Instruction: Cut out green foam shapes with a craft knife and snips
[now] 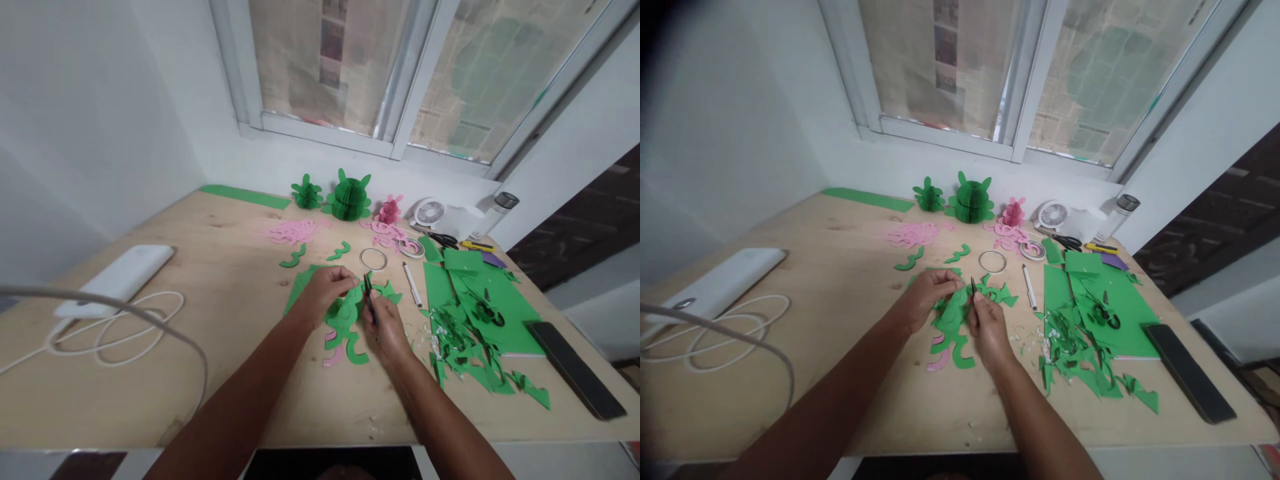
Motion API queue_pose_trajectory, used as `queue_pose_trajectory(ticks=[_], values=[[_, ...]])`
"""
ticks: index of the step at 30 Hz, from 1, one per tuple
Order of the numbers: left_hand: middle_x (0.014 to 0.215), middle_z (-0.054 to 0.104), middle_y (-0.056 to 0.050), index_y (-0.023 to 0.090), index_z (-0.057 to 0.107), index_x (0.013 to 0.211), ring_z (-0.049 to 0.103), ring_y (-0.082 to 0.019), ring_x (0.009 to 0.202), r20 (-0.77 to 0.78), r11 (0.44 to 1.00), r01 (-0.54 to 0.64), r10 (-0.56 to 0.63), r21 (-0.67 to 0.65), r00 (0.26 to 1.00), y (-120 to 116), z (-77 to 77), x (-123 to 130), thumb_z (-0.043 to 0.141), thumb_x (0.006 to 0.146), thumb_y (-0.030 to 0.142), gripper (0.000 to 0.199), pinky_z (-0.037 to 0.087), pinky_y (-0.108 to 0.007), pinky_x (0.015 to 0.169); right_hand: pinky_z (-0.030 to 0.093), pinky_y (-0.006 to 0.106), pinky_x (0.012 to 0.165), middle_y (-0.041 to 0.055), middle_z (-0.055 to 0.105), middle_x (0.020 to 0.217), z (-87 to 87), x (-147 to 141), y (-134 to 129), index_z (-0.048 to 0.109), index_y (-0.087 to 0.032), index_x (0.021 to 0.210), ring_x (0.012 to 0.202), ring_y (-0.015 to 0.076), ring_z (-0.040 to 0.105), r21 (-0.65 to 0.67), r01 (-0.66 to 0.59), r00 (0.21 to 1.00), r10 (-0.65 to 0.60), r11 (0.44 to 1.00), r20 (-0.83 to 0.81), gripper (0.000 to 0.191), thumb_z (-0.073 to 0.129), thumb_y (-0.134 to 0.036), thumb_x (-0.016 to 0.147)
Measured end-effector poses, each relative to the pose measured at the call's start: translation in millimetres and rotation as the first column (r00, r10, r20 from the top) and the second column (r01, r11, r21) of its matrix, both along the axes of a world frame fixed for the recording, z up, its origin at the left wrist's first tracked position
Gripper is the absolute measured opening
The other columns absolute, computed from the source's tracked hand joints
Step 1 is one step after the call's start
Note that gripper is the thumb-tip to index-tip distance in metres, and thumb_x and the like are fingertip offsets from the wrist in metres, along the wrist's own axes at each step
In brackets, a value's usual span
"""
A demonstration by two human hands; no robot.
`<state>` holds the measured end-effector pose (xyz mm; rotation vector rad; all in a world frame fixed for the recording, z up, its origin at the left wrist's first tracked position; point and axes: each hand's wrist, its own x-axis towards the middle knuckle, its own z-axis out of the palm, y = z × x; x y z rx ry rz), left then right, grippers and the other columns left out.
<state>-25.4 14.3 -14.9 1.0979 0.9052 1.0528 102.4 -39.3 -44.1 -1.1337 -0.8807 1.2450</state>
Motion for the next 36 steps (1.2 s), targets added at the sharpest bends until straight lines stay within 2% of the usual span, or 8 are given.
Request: queue_pose_trajectory(ticks=[4, 9, 15, 18, 24, 28, 36], values=[[0.053, 0.053, 0.002, 0.017, 0.062, 0.06, 0.046, -0.009, 0.049, 0.122, 0.993, -0.101, 0.108, -0.063, 0.987, 0, 0.7, 3, 0.075, 0.059, 0.034, 0.022, 0.037, -0.023, 0.049, 0.012, 0.023, 0.038, -0.0092, 0.032, 0.045, 1.6, 2, -1, 0.061, -0.017, 0.073, 0.039, 0.0072, 0.021, 0.027, 0.003, 1.0, -0.003, 1.0, -0.01, 0.046, 0.067, -0.063, 0.072], [0.054, 0.054, 0.003, 0.017, 0.061, 0.065, 0.048, -0.009, 0.048, 0.193, 0.98, -0.159, 0.181, -0.122, 0.964, 0, -0.5, 7, 0.077, 0.058, 0.034, 0.024, 0.039, -0.023, 0.049, 0.013, 0.024, 0.042, -0.0091, 0.03, 0.05, -7.1, 5, 0, 0.055, -0.019, 0.064, 0.045, 0.0068, 0.019, 0.056, -0.064, 0.997, 0.061, 0.996, 0.053, 0.037, 0.078, -0.047, 0.067], [0.052, 0.054, 0.004, 0.016, 0.058, 0.062, 0.047, -0.007, 0.049, 0.236, 0.966, -0.226, 0.25, -0.125, 0.939, -1, 2.4, 6, 0.075, 0.055, 0.025, 0.02, 0.038, -0.022, 0.05, 0.011, 0.023, 0.039, -0.0095, 0.03, 0.048, -9.0, 8, 6, 0.053, -0.019, 0.06, 0.043, 0.0061, 0.02, 0.025, 0.076, 0.997, -0.076, 0.997, 0.003, 0.035, 0.082, -0.039, 0.06], [0.052, 0.056, 0.004, 0.016, 0.056, 0.062, 0.05, -0.008, 0.05, 0.245, 0.968, -0.191, 0.226, -0.16, 0.943, -1, 3.8, 5, 0.075, 0.054, 0.022, 0.021, 0.039, -0.022, 0.052, 0.011, 0.022, 0.036, -0.0114, 0.029, 0.044, -2.3, 11, 8, 0.053, -0.02, 0.062, 0.039, 0.0048, 0.019, -0.001, 0.15, 0.985, -0.15, 0.989, -0.081, 0.038, 0.084, -0.041, 0.056], [0.053, 0.059, 0.002, 0.017, 0.058, 0.066, 0.055, -0.011, 0.051, 0.204, 0.975, -0.127, 0.163, -0.18, 0.965, -2, 1.7, 5, 0.076, 0.054, 0.024, 0.022, 0.039, -0.022, 0.052, 0.012, 0.018, 0.032, -0.013, 0.031, 0.043, 6.4, 19, 9, 0.053, -0.019, 0.066, 0.035, 0.0028, 0.02, -0.035, 0.203, 0.962, -0.206, 0.979, -0.178, 0.043, 0.086, -0.043, 0.052], [0.058, 0.062, 0.001, 0.016, 0.065, 0.073, 0.056, -0.011, 0.053, 0.151, 0.989, -0.024, 0.046, -0.145, 0.987, -2, -1.1, 7, 0.077, 0.054, 0.023, 0.023, 0.04, -0.022, 0.053, 0.013, 0.017, 0.032, -0.0131, 0.031, 0.041, 8.0, 20, 9, 0.055, -0.018, 0.066, 0.035, 0.0023, 0.021, -0.037, 0.197, 0.963, -0.2, 0.98, -0.181, 0.044, 0.087, -0.042, 0.05], [0.055, 0.063, -0.003, 0.013, 0.069, 0.061, 0.052, -0.011, 0.049, 0.052, 0.987, 0.099, -0.093, -0.123, 0.994, -9, -5.8, 12, 0.077, 0.059, 0.029, 0.018, 0.039, -0.024, 0.052, 0.012, 0.018, 0.033, -0.0126, 0.031, 0.042, 7.7, 23, 9, 0.056, -0.018, 0.067, 0.035, 0.0025, 0.021, -0.018, 0.156, 0.975, -0.157, 0.988, -0.156, 0.043, 0.086, -0.045, 0.051]])
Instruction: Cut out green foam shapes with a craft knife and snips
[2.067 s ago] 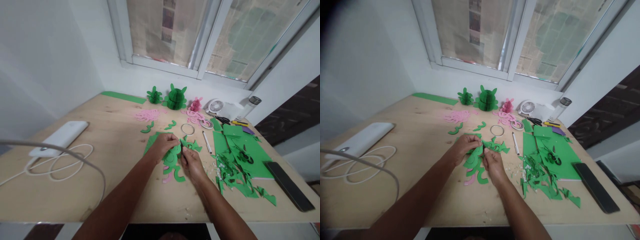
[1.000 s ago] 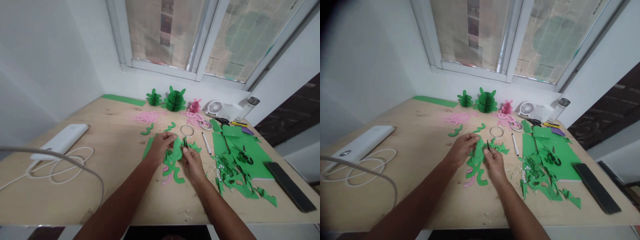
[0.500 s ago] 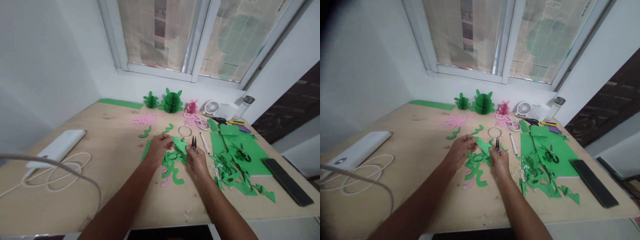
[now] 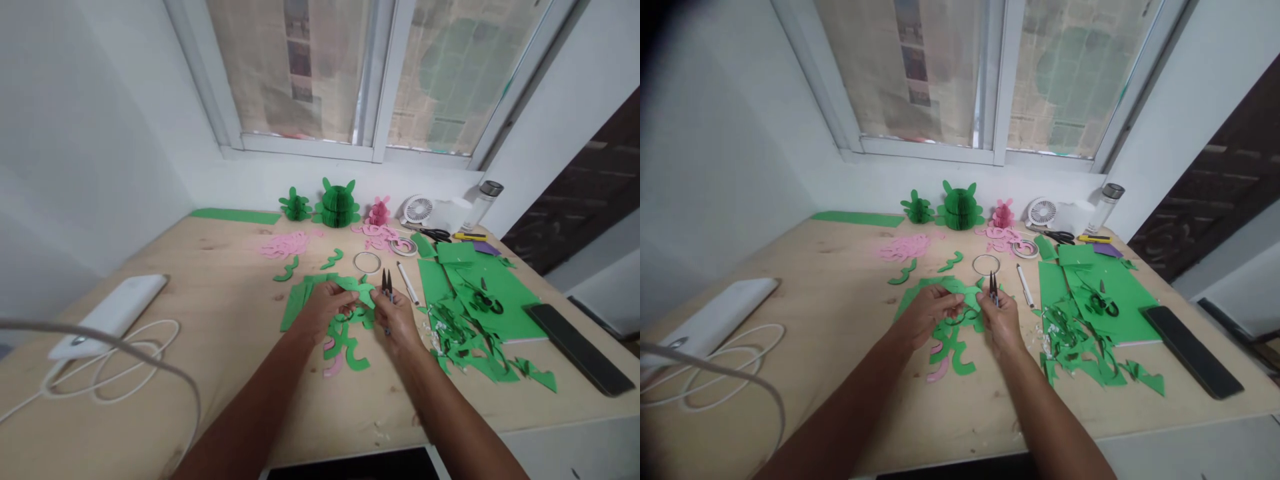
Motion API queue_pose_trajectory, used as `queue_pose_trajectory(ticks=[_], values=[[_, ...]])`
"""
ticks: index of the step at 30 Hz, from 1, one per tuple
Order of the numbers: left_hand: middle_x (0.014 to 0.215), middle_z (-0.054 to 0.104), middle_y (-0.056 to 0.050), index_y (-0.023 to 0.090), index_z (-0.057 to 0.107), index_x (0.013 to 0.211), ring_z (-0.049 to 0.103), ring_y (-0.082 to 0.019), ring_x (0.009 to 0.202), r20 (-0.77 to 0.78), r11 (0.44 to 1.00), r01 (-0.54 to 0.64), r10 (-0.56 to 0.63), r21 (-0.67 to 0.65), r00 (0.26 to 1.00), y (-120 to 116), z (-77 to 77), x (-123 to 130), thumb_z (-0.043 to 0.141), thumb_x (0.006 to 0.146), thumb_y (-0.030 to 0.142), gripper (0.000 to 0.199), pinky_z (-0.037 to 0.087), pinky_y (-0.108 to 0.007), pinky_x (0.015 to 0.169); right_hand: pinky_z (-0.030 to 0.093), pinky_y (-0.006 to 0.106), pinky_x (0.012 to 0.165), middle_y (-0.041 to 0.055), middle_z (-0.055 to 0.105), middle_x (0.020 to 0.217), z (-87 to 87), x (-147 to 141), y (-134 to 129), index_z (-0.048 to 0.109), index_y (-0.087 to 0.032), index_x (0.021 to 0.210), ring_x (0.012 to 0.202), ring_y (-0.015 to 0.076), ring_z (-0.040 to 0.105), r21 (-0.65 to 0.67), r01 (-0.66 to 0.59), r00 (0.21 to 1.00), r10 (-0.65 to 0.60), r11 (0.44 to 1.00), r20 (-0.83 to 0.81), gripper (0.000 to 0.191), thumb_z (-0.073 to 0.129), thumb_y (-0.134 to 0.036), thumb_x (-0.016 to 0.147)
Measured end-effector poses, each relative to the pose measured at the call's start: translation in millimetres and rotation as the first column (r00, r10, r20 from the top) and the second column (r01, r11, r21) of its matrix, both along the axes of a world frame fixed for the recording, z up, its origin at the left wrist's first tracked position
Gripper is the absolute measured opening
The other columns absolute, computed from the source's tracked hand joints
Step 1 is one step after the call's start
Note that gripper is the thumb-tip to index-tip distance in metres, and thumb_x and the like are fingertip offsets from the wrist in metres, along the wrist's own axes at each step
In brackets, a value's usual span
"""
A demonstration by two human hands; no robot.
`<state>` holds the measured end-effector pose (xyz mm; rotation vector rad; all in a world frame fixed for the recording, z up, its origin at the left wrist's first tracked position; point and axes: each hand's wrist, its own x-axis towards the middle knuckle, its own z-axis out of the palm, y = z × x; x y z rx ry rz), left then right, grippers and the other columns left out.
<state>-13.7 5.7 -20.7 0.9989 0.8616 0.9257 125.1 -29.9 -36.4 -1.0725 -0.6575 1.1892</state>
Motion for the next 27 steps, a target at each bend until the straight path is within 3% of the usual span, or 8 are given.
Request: queue_pose_trajectory(ticks=[3, 7, 12, 17, 22, 27], values=[[0.054, 0.063, -0.005, 0.012, 0.069, 0.057, 0.05, -0.01, 0.046, 0.007, 1.0, -0.02, 0.02, -0.015, 1.0, -1, -2.3, 4, 0.077, 0.058, 0.031, 0.02, 0.037, -0.024, 0.049, 0.012, 0.018, 0.033, -0.0125, 0.031, 0.042, -0.6, 0, 0, 0.056, -0.018, 0.068, 0.035, 0.0028, 0.021, -0.007, -0.013, 1.0, 0.013, 1.0, 0.008, 0.044, 0.085, -0.047, 0.052], [0.054, 0.064, -0.005, 0.013, 0.067, 0.052, 0.052, -0.01, 0.048, 0.045, 0.989, -0.143, 0.144, -0.029, 0.989, -1, -4.4, 7, 0.077, 0.058, 0.028, 0.019, 0.039, -0.023, 0.05, 0.012, 0.019, 0.035, -0.0117, 0.03, 0.043, -1.0, -1, -1, 0.059, -0.016, 0.068, 0.037, 0.0031, 0.021, 0.037, -0.007, 1.0, 0.006, 0.999, 0.01, 0.044, 0.082, -0.052, 0.058], [0.058, 0.067, -0.005, 0.014, 0.069, 0.055, 0.055, -0.011, 0.053, 0.121, 0.941, -0.328, 0.336, -0.078, 0.934, 0, -5.3, 9, 0.077, 0.058, 0.026, 0.015, 0.042, -0.022, 0.053, 0.014, 0.02, 0.034, -0.0078, 0.039, 0.046, -4.3, -5, -3, 0.067, -0.013, 0.076, 0.036, 0.0046, 0.027, 0.031, -0.019, 1.0, 0.018, 0.999, 0.02, 0.051, 0.067, -0.064, 0.07], [0.058, 0.067, -0.005, 0.014, 0.068, 0.055, 0.06, -0.012, 0.058, 0.19, 0.9, -0.409, 0.432, -0.148, 0.882, 0, -3.6, 10, 0.078, 0.055, 0.024, 0.015, 0.047, -0.024, 0.06, 0.015, 0.02, 0.035, -0.0075, 0.039, 0.046, -11.6, -13, -5, 0.068, -0.013, 0.077, 0.037, 0.0045, 0.027, 0.0, -0.116, 0.993, 0.116, 0.993, 0.021, 0.052, 0.068, -0.064, 0.072], [0.06, 0.067, -0.005, 0.014, 0.065, 0.058, 0.066, -0.016, 0.065, 0.272, 0.875, -0.439, 0.481, -0.204, 0.833, -1, -3.5, 13, 0.081, 0.052, 0.023, 0.019, 0.05, -0.027, 0.066, 0.014, 0.02, 0.034, -0.0073, 0.04, 0.045, -15.1, -20, -6, 0.067, -0.013, 0.075, 0.036, 0.0047, 0.027, -0.023, -0.157, 0.988, 0.157, 0.987, 0.006, 0.052, 0.068, -0.065, 0.07], [0.063, 0.068, -0.006, 0.013, 0.064, 0.059, 0.067, -0.017, 0.065, 0.326, 0.9, -0.362, 0.427, -0.243, 0.843, -4, -6.8, 18, 0.081, 0.054, 0.024, 0.021, 0.049, -0.026, 0.065, 0.013, 0.02, 0.034, -0.007, 0.042, 0.045, -13.5, -24, -7, 0.064, -0.013, 0.071, 0.036, 0.0045, 0.028, -0.019, -0.176, 0.984, 0.176, 0.984, 0.01, 0.051, 0.069, -0.065, 0.07]])
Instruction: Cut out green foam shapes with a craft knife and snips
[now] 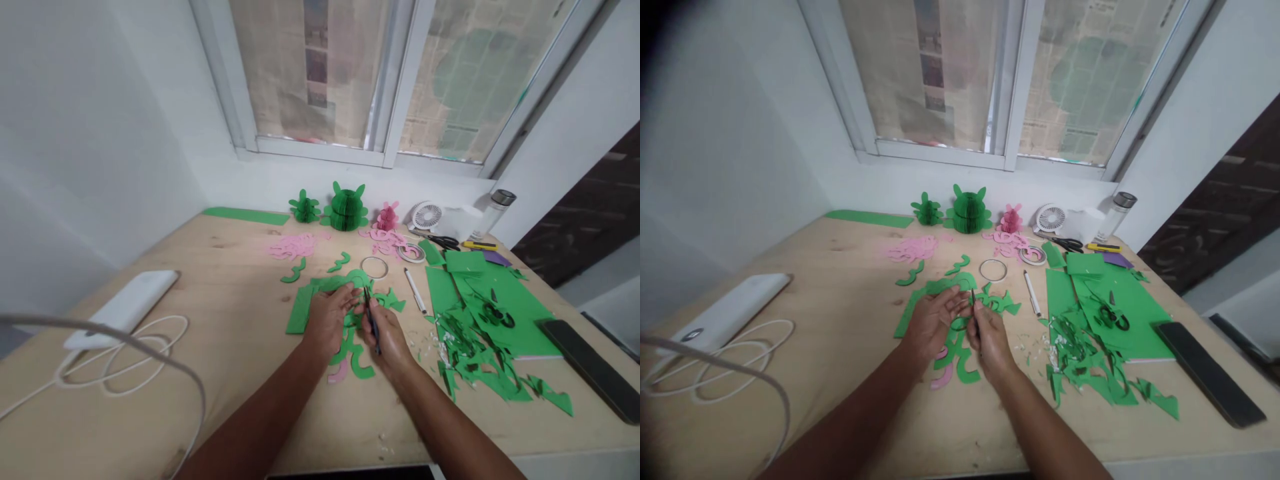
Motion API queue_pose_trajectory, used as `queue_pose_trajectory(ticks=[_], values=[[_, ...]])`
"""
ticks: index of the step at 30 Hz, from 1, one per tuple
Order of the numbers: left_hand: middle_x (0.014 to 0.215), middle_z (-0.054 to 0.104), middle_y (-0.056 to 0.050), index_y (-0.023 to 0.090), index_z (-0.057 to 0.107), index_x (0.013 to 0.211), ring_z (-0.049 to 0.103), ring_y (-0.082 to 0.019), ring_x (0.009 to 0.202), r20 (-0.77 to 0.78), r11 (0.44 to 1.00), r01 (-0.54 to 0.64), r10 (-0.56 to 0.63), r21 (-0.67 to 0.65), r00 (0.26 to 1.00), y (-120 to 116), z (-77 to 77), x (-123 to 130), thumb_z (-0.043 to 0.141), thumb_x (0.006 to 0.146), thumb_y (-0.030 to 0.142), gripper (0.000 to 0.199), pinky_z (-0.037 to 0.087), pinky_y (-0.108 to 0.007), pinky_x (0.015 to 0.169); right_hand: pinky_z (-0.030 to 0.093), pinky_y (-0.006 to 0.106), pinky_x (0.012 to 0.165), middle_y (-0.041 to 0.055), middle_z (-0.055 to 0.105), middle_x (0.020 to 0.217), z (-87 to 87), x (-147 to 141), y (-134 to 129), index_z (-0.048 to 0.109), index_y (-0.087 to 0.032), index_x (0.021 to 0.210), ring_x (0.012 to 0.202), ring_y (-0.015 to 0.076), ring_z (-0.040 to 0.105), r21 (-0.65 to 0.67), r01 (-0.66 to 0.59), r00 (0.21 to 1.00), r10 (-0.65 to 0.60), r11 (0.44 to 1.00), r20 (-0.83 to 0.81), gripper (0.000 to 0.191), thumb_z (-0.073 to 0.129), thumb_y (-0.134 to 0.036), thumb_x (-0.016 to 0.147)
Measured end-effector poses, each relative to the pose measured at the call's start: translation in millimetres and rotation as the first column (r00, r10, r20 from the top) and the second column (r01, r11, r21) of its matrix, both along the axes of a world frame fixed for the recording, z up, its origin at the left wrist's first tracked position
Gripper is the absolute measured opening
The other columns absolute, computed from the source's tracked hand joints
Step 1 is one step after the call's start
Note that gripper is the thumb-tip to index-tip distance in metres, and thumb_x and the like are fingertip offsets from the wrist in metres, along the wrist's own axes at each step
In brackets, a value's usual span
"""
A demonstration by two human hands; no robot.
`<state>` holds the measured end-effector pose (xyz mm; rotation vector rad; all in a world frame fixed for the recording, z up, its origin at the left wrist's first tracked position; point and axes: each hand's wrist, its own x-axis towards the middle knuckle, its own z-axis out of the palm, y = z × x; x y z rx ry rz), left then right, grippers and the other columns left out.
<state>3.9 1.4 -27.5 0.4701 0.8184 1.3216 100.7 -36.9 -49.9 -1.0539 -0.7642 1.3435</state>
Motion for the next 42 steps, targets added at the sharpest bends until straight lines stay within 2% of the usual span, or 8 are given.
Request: queue_pose_trajectory(ticks=[4, 14, 33, 42], values=[[0.061, 0.067, -0.004, 0.013, 0.064, 0.059, 0.064, -0.014, 0.058, 0.008, 1.0, 0.023, -0.023, -0.002, 1.0, -4, -0.9, 4, 0.08, 0.055, 0.023, 0.019, 0.05, -0.026, 0.062, 0.014, 0.021, 0.035, -0.007, 0.042, 0.044, 1.1, -1, 0, 0.062, -0.015, 0.07, 0.037, 0.0053, 0.027, 0.0, -0.007, 1.0, 0.007, 1.0, 0.0, 0.05, 0.069, -0.065, 0.07], [0.06, 0.067, -0.004, 0.014, 0.065, 0.057, 0.065, -0.014, 0.062, -0.023, 1.0, 0.02, -0.02, 0.002, 1.0, -8, 4.4, 4, 0.078, 0.056, 0.021, 0.015, 0.052, -0.026, 0.067, 0.016, 0.021, 0.035, -0.0074, 0.041, 0.042, -3.0, -2, 2, 0.052, -0.018, 0.059, 0.035, 0.0052, 0.026, 0.011, 0.0, 1.0, 0.0, 1.0, -0.023, 0.05, 0.069, -0.065, 0.07], [0.062, 0.069, -0.005, 0.013, 0.067, 0.058, 0.065, -0.015, 0.061, -0.026, 1.0, 0.001, -0.001, 0.017, 1.0, -10, 3.9, 7, 0.076, 0.057, 0.021, 0.012, 0.052, -0.027, 0.068, 0.013, 0.021, 0.035, -0.009, 0.041, 0.043, -0.6, -2, 1, 0.058, -0.017, 0.068, 0.034, 0.0039, 0.023, 0.015, 0.009, 0.999, -0.009, 1.0, -0.047, 0.047, 0.071, -0.063, 0.069], [0.061, 0.069, -0.005, 0.013, 0.067, 0.058, 0.066, -0.015, 0.06, -0.029, 0.999, 0.022, -0.021, 0.033, 0.999, -11, 5.4, 7, 0.076, 0.058, 0.022, 0.013, 0.052, -0.027, 0.068, 0.014, 0.02, 0.035, -0.0089, 0.04, 0.043, 2.2, -3, 1, 0.057, -0.017, 0.067, 0.034, 0.0039, 0.023, 0.012, 0.03, 0.999, -0.029, 0.999, -0.04, 0.048, 0.072, -0.063, 0.068]])
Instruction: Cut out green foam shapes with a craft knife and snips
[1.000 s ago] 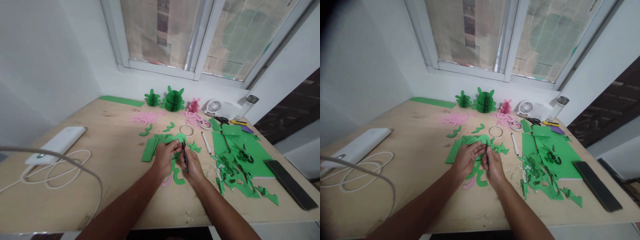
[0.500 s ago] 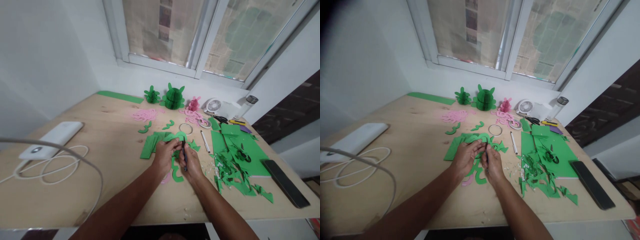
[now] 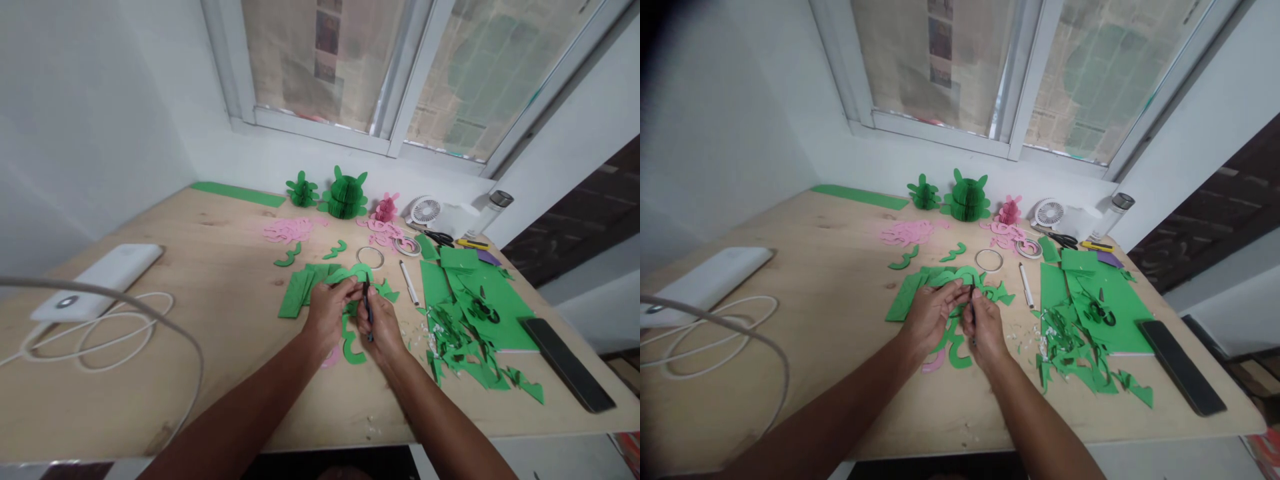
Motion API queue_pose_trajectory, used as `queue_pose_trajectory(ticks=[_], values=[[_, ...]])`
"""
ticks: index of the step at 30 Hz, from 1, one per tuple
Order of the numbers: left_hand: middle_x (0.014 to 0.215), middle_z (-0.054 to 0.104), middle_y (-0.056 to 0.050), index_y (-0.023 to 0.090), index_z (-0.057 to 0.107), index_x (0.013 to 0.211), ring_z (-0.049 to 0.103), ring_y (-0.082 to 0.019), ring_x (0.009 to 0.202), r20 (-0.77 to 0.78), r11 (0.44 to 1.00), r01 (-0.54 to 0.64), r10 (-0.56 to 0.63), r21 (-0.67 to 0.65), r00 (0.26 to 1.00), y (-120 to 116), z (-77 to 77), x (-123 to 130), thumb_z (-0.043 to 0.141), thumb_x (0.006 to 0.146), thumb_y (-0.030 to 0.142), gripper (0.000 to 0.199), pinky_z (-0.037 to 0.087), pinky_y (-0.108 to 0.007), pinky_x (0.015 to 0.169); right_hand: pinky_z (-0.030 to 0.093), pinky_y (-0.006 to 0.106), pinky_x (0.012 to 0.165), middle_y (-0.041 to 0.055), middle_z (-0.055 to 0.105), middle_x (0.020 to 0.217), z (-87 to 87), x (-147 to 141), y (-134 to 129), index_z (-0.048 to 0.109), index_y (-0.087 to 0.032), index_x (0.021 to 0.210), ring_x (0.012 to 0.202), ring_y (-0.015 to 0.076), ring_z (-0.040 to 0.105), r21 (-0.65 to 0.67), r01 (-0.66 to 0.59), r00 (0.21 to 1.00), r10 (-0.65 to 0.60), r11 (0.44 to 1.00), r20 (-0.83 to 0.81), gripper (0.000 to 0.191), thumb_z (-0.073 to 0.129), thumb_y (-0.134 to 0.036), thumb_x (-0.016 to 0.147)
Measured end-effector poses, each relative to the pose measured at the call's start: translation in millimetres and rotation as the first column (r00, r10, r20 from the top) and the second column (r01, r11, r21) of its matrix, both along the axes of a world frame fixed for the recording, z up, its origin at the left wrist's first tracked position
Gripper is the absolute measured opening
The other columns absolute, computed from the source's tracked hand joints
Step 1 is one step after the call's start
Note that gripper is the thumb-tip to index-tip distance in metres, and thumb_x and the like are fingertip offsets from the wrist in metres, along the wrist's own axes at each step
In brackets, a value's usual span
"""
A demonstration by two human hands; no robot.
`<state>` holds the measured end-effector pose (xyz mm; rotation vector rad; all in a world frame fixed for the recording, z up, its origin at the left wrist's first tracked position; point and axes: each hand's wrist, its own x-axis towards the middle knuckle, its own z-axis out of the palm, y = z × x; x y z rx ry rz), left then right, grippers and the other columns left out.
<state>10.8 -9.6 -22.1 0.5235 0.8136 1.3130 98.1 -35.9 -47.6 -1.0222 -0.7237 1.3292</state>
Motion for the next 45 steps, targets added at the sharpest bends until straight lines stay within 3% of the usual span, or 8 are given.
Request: queue_pose_trajectory(ticks=[26, 45], values=[[0.062, 0.069, -0.006, 0.013, 0.066, 0.058, 0.067, -0.016, 0.063, 0.017, 0.999, 0.031, -0.031, -0.022, 0.999, 0.8, 0.6, -2.2, 0.078, 0.056, 0.023, 0.016, 0.052, -0.028, 0.071, 0.012, 0.019, 0.034, -0.0101, 0.035, 0.04, 0.7, -0.3, -0.4, 0.06, -0.016, 0.067, 0.034, 0.0034, 0.021, -0.011, 0.004, 1.0, -0.005, 1.0, -0.005, 0.047, 0.072, -0.062, 0.069], [0.054, 0.063, -0.004, 0.014, 0.06, 0.053, 0.058, -0.012, 0.051, -0.003, 0.999, 0.011, -0.011, -0.035, 1.0, 4.0, 2.5, -3.2, 0.074, 0.055, 0.022, 0.016, 0.045, -0.024, 0.057, 0.012, 0.019, 0.034, -0.0104, 0.035, 0.038, -2.1, -1.1, -0.3, 0.061, -0.015, 0.066, 0.033, 0.0031, 0.021, -0.014, 0.014, 0.999, -0.014, 1.0, 0.03, 0.05, 0.072, -0.063, 0.067]])
